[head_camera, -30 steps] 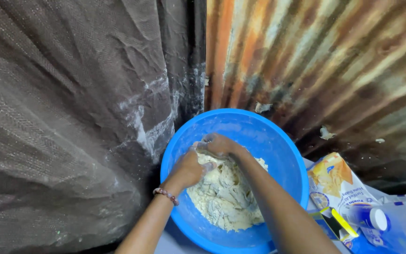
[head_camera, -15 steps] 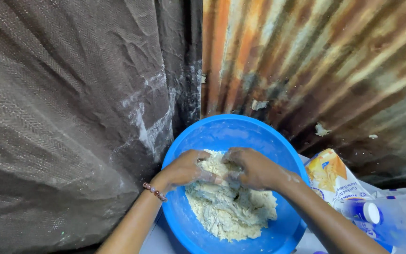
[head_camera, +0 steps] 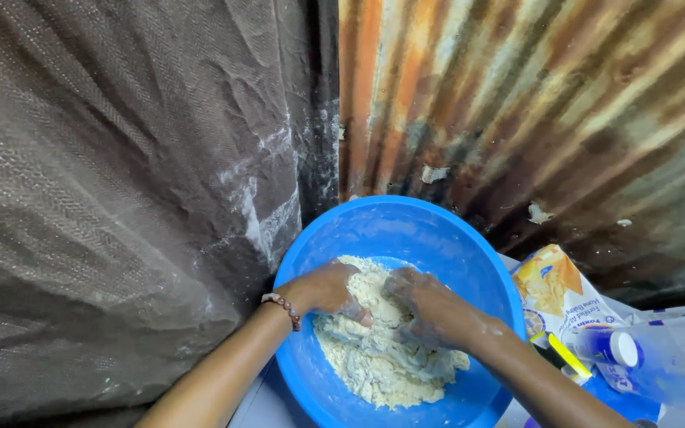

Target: The person kneads a white dough mixture by hand inside a blue plastic bowl. They repeatedly press, fold, and turn the dough to combine the ingredients. The person briefly lifts a red plastic lid from the table before returning to knead the dough.

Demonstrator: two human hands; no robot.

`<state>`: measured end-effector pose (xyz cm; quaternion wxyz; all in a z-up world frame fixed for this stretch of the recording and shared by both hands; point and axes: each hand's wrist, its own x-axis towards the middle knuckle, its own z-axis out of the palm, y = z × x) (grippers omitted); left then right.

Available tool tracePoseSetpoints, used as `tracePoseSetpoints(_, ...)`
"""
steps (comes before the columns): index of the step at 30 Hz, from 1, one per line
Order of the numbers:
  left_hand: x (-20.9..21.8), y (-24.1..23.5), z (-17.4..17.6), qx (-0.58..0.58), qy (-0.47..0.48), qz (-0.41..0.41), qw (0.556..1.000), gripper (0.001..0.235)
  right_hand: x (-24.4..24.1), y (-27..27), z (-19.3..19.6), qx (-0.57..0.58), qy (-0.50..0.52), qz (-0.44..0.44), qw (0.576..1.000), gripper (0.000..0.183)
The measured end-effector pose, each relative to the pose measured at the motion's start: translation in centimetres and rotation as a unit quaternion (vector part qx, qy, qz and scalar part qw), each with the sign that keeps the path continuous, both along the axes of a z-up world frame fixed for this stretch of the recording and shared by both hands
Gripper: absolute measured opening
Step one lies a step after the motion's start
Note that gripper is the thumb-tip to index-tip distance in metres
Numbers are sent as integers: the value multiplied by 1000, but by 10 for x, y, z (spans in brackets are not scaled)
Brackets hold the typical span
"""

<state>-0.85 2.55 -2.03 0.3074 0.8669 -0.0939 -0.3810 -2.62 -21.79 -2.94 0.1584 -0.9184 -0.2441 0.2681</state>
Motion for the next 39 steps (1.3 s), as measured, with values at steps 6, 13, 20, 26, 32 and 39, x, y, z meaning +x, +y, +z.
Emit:
tracePoseSetpoints(6, 15, -25, -68, 46, -51, -41, 997, 83, 31, 8, -56, -11, 21, -56, 998, 104)
tracePoseSetpoints(13, 32, -38, -89, 76, -168, -25, 982, 76, 70, 21, -87, -47, -70, 5, 996, 57)
tracePoseSetpoints(20, 26, -48, -83, 119, -247, -35, 961, 48, 78, 18, -118, -9, -100, -58, 993, 81)
tracePoseSetpoints(26, 10, -41, -33, 50, -372, 6, 927, 55, 77, 10, -90, 42, -181, -92, 978, 85)
tracePoseSetpoints(32, 10, -29, 24, -55, -314, -13, 948, 97, 41, -7, -28, 59, -225, -89, 969, 94)
tracePoseSetpoints(39, 22, 11, 8, -45, -208, -31, 977, 88, 7, 8, 58, 24, 35, -56, 998, 91)
